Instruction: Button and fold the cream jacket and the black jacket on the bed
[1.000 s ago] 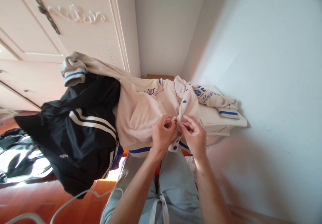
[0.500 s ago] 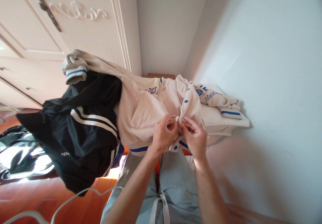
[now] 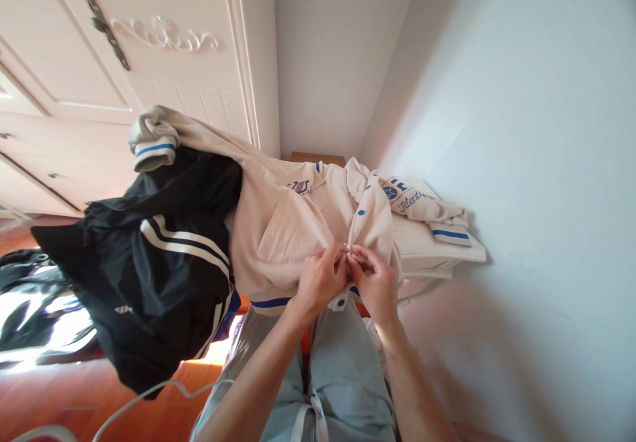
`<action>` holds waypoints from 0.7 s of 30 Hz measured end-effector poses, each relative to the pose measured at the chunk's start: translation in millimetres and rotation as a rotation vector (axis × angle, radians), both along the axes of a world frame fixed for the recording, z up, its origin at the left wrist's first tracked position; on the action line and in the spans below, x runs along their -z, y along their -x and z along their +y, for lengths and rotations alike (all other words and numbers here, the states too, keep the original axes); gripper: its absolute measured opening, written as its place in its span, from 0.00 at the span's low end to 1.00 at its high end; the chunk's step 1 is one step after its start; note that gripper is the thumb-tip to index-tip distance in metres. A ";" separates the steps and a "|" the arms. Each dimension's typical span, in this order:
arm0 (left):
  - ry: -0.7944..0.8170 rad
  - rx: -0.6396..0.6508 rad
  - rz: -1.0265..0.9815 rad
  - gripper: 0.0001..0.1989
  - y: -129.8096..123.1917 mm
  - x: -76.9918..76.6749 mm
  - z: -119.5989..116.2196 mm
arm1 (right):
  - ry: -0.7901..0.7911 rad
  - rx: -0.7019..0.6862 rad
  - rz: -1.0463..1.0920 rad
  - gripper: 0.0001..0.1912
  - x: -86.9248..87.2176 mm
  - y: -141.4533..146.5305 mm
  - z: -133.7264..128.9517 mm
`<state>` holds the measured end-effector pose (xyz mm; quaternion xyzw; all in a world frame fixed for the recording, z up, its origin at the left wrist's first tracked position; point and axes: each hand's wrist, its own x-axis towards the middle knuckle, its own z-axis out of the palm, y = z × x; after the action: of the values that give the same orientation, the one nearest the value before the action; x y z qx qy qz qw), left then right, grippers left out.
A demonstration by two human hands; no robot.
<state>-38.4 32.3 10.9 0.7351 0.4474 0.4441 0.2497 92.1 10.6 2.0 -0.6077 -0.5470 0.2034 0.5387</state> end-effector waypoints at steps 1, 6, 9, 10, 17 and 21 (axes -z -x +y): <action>0.029 0.002 -0.029 0.07 2.6 0.3 -1.1 | 0.012 -0.019 0.047 0.19 2.6 -1.2 0.3; 0.158 -0.161 -0.071 0.12 20.1 0.0 7.1 | 0.065 -0.130 0.204 0.21 6.0 -6.6 1.6; 0.147 -0.299 0.074 0.15 31.1 -9.5 25.3 | 0.084 -0.133 0.201 0.21 3.7 -8.5 0.6; 0.146 -0.329 0.160 0.16 33.9 -14.5 32.6 | 0.094 -0.138 0.182 0.21 3.3 -9.1 0.6; 0.282 -0.360 0.474 0.23 43.3 -41.7 80.4 | 0.162 -0.178 -0.068 0.30 -12.2 -17.9 13.5; 0.390 -0.176 0.288 0.19 57.5 -31.8 87.4 | 0.136 -0.084 -0.217 0.33 -38.0 -20.6 34.0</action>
<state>-95.8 119.6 42.6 0.6870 0.6175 0.2604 0.2809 112.7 44.5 40.0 -0.6377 -0.6121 0.1953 0.4250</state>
